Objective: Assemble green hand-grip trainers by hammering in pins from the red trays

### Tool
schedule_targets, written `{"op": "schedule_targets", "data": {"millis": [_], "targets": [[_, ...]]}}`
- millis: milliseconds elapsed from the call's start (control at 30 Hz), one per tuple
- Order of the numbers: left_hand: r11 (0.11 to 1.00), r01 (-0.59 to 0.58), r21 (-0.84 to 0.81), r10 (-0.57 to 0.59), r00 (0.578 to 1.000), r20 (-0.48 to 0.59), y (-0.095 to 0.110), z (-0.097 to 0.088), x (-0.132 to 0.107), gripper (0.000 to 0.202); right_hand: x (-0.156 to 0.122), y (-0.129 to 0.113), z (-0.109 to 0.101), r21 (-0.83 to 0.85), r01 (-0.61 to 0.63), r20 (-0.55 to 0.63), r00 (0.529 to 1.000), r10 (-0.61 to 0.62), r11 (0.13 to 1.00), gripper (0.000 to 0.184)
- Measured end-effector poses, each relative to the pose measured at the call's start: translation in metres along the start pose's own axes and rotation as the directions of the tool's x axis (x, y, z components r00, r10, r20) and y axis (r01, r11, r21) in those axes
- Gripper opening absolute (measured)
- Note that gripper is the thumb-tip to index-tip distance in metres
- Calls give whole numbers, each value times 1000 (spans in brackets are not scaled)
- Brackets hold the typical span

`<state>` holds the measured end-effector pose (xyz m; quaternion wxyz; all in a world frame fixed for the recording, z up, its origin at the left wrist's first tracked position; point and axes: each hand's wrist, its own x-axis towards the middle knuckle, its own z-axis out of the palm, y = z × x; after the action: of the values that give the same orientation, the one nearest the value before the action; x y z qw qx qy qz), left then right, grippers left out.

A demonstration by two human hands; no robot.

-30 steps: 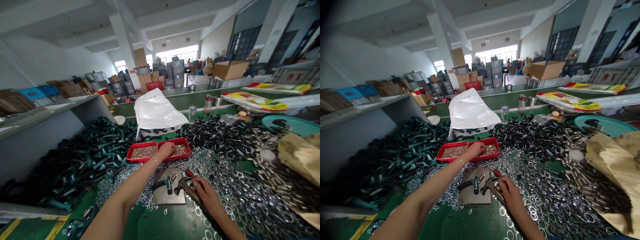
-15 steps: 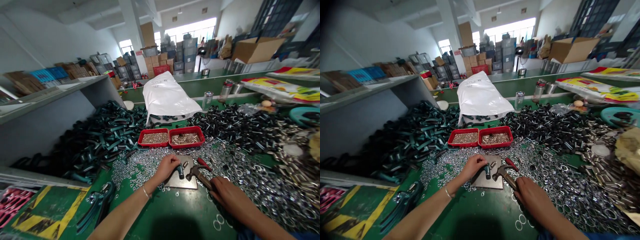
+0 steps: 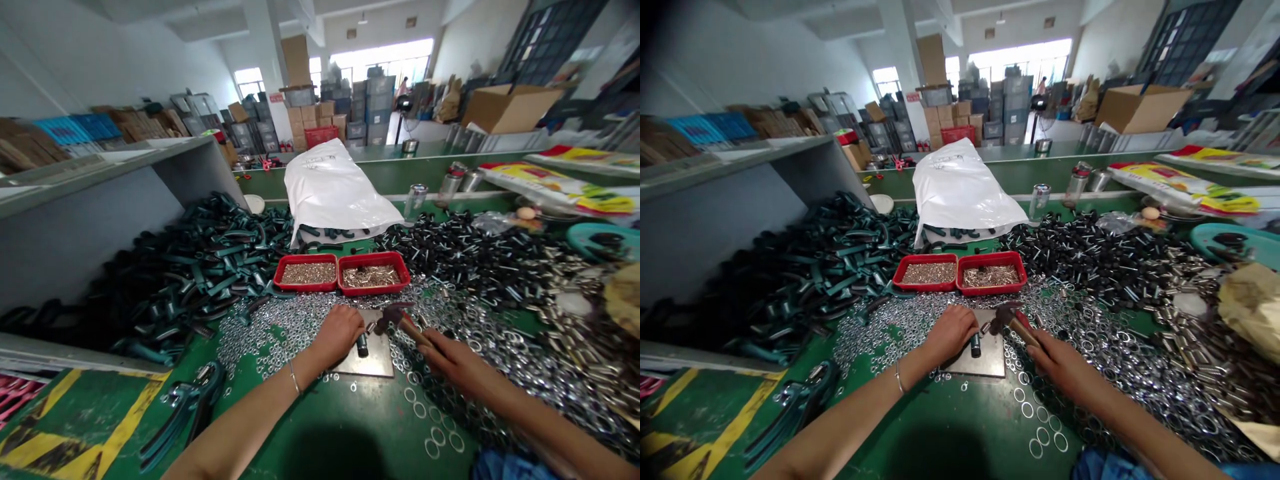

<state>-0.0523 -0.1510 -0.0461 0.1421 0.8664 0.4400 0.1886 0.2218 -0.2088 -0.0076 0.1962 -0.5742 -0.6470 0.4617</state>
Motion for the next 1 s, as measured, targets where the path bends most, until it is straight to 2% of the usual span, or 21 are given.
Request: {"op": "schedule_targets", "data": {"millis": [100, 133, 167, 233, 300, 367, 467, 533, 567, 600, 667, 733, 800, 833, 867, 933, 1000], "targets": [[991, 123, -46, -124, 992, -6, 5, 0, -11, 88, -4, -15, 8, -145, 129, -65, 988, -139, 981, 36], [983, 168, -74, -168, 986, 6, 7, 2, -15, 102, -4, -19, 11, -167, 148, -87, 983, -164, 975, 38], [974, 202, -102, -200, 979, 28, 8, 3, -19, 109, -4, -22, 15, -191, 165, -104, 977, -187, 968, 39], [959, 240, -149, -230, 970, 77, 9, 7, -23, 110, 1, -23, 23, -265, 176, -108, 972, -211, 948, 37], [952, 247, -183, -231, 967, 106, 8, 10, -23, 112, 9, -16, 29, -331, 145, -73, 981, -178, 933, 34], [950, 243, -197, -225, 968, 109, 7, 11, -22, 114, 17, -3, 30, -307, 108, -32, 992, -124, 946, 35], [944, 266, -193, -251, 963, 100, 9, 10, -24, 112, 23, 20, 22, -170, 23, -31, 999, -29, 985, 44], [938, 285, -195, -265, 956, 122, 13, 6, -28, 115, 25, 35, 14, -222, -30, -87, 996, 10, 975, 45], [937, 279, -208, -254, 957, 142, 14, 1, -29, 118, 26, 41, 11, -311, -14, -145, 989, -33, 950, 44], [938, 260, -227, -227, 960, 161, 14, -5, -29, 120, 29, 46, 9, -419, 32, -205, 970, -129, 907, 40], [949, 188, -255, -150, 976, 159, 8, -22, -22, 114, 36, 46, 12, -597, 178, -247, 887, -390, 782, 35], [972, 114, -205, -99, 992, 80, -10, -47, -4, 90, 46, 35, 23, -654, 340, -160, 810, -564, 675, 37], [991, 129, -43, -130, 991, -25, -42, -76, 25, 64, 59, 18, 39, -628, 468, -17, 791, -611, 622, 40], [976, 204, 73, -200, 978, -60, -61, -90, 41, 55, 66, 9, 47, -618, 499, 43, 792, -609, 607, 42], [927, 320, 193, -311, 947, -75, -82, -104, 57, 47, 73, 1, 54, -620, 510, 80, 797, -599, 596, 42], [865, 430, 259, -421, 902, -93, -124, -127, 86, 36, 84, -8, 62, -639, 499, 100, 809, -579, 586, 36], [820, 488, 298, -489, 869, -78, -159, -138, 109, 30, 90, -8, 62, -640, 482, 90, 821, -564, 599, 21]]}}
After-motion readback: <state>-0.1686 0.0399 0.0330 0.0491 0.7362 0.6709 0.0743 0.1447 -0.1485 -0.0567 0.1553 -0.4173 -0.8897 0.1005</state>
